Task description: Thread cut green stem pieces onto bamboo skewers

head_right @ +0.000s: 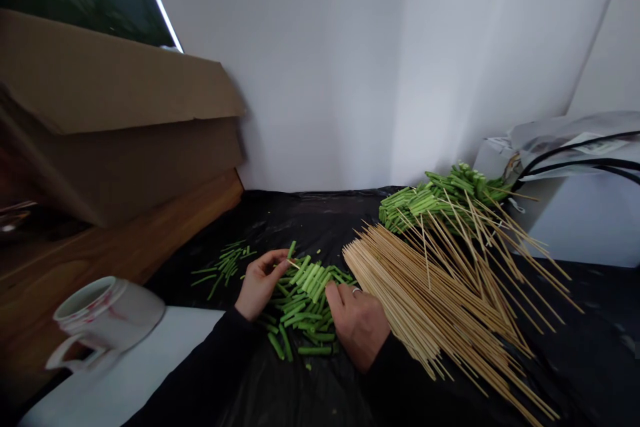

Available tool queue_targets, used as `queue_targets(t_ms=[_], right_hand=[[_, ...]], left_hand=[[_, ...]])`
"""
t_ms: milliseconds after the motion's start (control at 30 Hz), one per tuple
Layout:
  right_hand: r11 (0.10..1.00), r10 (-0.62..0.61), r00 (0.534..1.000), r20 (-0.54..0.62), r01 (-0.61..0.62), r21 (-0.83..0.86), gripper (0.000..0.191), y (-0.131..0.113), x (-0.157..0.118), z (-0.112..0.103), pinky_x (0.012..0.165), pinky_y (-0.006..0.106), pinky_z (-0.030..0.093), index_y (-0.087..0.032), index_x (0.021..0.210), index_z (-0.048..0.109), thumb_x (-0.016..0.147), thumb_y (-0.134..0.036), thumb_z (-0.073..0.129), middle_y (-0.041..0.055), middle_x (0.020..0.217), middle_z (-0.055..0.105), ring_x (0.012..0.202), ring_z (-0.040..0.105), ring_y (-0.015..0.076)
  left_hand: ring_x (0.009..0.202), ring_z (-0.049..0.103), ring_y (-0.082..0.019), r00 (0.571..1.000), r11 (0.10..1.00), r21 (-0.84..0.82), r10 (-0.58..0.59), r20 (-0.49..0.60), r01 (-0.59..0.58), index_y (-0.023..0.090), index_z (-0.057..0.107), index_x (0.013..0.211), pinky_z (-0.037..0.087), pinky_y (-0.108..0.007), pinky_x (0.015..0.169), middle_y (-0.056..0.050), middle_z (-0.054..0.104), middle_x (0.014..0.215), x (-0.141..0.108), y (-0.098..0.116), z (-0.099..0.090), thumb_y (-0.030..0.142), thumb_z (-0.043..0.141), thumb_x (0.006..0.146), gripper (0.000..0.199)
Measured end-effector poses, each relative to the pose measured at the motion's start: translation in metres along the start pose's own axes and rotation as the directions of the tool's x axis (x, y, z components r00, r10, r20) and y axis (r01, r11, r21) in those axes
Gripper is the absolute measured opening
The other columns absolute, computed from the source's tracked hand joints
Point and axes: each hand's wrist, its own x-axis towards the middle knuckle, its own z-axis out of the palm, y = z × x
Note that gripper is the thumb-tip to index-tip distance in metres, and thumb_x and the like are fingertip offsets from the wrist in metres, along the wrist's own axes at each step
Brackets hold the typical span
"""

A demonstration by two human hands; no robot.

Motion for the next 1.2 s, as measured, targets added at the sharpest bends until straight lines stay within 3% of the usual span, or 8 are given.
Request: queue_targets(t_ms=[267, 500, 700, 1200], right_hand=[[0.998, 0.031, 0.998, 0.045, -0.034, 0.054, 0.021, 0.0070, 0.0019, 0.0011, 0.055, 0.032, 0.023, -0.018, 0.089, 0.057, 0.079, -0.003, 0.046, 0.0015, 0.068, 0.058, 0.058, 0.051, 0.0153], [0.964, 0.142, 0.987, 0.077, -0.156, 0.214, 0.023, 0.0064, 0.0004, 0.0020, 0.054, 0.030, 0.024, -0.019, 0.084, 0.056, 0.092, -0.011, 0.036, -0.0003, 0.066, 0.059, 0.055, 0.052, 0.0124], [0.962, 0.122, 0.986, 0.111, -0.145, 0.231, 0.025, 0.0048, -0.0003, 0.0006, 0.055, 0.030, 0.023, -0.019, 0.090, 0.058, 0.095, -0.013, 0.034, 0.0001, 0.068, 0.060, 0.057, 0.053, 0.0126], [0.958, 0.121, 0.987, 0.110, -0.145, 0.247, 0.026, 0.0067, -0.0021, 0.0041, 0.056, 0.031, 0.024, -0.020, 0.090, 0.060, 0.095, -0.015, 0.035, -0.0001, 0.070, 0.061, 0.059, 0.054, 0.0125]], left_hand=[[0.076, 0.064, -0.019, 1.000, 1.000, -0.011, 0.008, 0.026, -0.007, 0.015, 0.072, 0.089, 0.050, -0.032, 0.074, -0.006, 0.073, 0.083, -0.0008, 0.0021, 0.0027, 0.038, 0.071, 0.072, 0.029], [0.073, 0.064, -0.017, 0.982, 0.951, -0.251, -0.162, 0.099, 0.182, 0.015, 0.070, 0.091, 0.048, -0.027, 0.067, -0.006, 0.072, 0.083, -0.0032, 0.0018, -0.0010, 0.040, 0.075, 0.069, 0.034], [0.070, 0.060, -0.013, 0.969, 0.897, -0.370, -0.205, 0.138, 0.242, 0.015, 0.071, 0.095, 0.045, -0.024, 0.064, -0.006, 0.070, 0.082, -0.0039, 0.0010, -0.0024, 0.038, 0.074, 0.071, 0.033], [0.070, 0.057, -0.012, 0.941, 0.843, -0.421, -0.281, 0.186, 0.335, 0.015, 0.072, 0.089, 0.043, -0.022, 0.063, -0.004, 0.068, 0.080, -0.0064, 0.0049, 0.0001, 0.037, 0.076, 0.071, 0.029]])
